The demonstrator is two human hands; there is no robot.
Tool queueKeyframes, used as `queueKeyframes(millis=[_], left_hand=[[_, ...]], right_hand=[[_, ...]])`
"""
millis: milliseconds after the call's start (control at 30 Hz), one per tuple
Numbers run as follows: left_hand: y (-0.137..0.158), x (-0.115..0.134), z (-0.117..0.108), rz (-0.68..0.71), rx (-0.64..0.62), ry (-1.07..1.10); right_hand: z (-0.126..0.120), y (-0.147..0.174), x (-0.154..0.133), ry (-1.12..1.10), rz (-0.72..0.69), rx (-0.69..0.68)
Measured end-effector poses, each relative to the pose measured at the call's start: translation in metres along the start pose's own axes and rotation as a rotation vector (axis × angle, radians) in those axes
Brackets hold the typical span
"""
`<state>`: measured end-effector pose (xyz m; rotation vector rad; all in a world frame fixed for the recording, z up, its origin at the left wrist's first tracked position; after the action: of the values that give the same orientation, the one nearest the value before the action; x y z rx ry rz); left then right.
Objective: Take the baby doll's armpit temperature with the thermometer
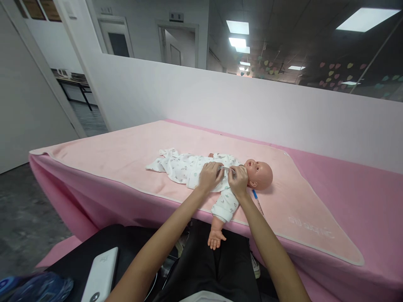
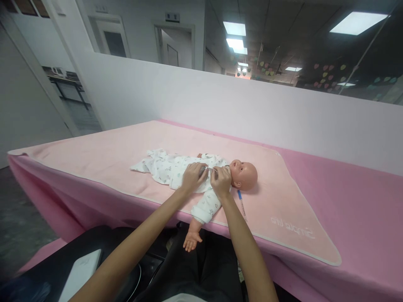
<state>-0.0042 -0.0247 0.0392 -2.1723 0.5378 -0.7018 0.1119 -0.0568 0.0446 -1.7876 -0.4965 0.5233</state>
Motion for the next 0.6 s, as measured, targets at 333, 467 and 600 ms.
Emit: queueKeyframes(millis=[333,467,600], left_hand=[[-0.0003,0.0015,-0.0036,-0.015,0.011,0.031],[0.0,0.0003,-0.0015,-0.014,-0.001,0.018],[0.0001,-0.0012,0.0007,-0.021,-0.016,0.007]], right_hand=[[0.0011,-0.0001,-0.0001,-0.04,0.009,-0.037],[0.0023,0.0004,0.0002,-0.053,0.009,-0.052],[0.0031,0.0007,0.0015,-0.06,0.018,-0.062]])
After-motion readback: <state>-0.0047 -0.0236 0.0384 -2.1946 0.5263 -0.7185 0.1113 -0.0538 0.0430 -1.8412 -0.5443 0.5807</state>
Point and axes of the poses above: each hand's wrist, its own y-axis away from the middle knuckle, its own z-axis out of the palm, x = y × z, the point moved 7 cm from there along -y, towards the middle knuckle, and after that the axes turned 6 degrees about -z, right-handed, at the moved point
